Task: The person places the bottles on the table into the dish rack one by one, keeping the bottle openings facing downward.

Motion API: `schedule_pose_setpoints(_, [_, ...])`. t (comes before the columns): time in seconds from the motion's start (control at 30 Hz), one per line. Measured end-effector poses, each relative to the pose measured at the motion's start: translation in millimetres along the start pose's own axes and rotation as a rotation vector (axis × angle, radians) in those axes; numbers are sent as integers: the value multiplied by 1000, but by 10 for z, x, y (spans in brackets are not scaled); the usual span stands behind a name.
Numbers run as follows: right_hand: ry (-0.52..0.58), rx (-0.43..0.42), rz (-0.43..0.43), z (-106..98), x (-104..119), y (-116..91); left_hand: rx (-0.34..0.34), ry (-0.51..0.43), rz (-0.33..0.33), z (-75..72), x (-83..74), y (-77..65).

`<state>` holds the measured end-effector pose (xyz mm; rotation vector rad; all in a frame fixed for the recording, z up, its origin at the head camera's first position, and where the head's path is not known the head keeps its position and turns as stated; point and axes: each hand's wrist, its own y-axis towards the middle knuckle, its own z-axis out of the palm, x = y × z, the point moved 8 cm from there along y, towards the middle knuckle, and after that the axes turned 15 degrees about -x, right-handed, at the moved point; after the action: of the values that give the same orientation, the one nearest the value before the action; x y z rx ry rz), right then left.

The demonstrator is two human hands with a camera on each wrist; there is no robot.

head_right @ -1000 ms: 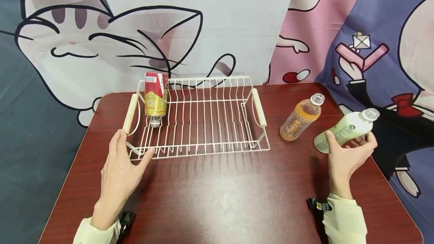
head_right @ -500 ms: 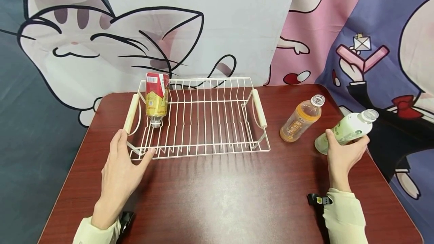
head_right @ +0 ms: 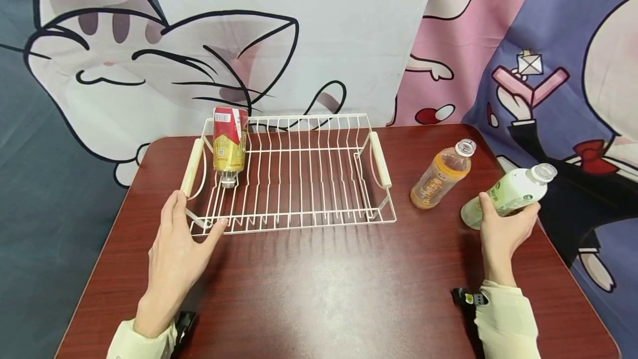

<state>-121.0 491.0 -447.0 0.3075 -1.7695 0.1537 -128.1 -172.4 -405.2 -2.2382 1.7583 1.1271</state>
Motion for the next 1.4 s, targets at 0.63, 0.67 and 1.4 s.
schedule_pose_setpoints(0.63, [399, 10, -135, -421, 364, -624, 22, 6, -2, 10, -17, 14])
schedule_pose_setpoints(0.67, [401, 10, -145, -448, 375, -669, 21, 5, 0, 12, -17, 14])
schedule_pose_setpoints(1.4, [227, 125, -325, -655, 618, -1446, 0, -52, -38, 7, 12, 10])
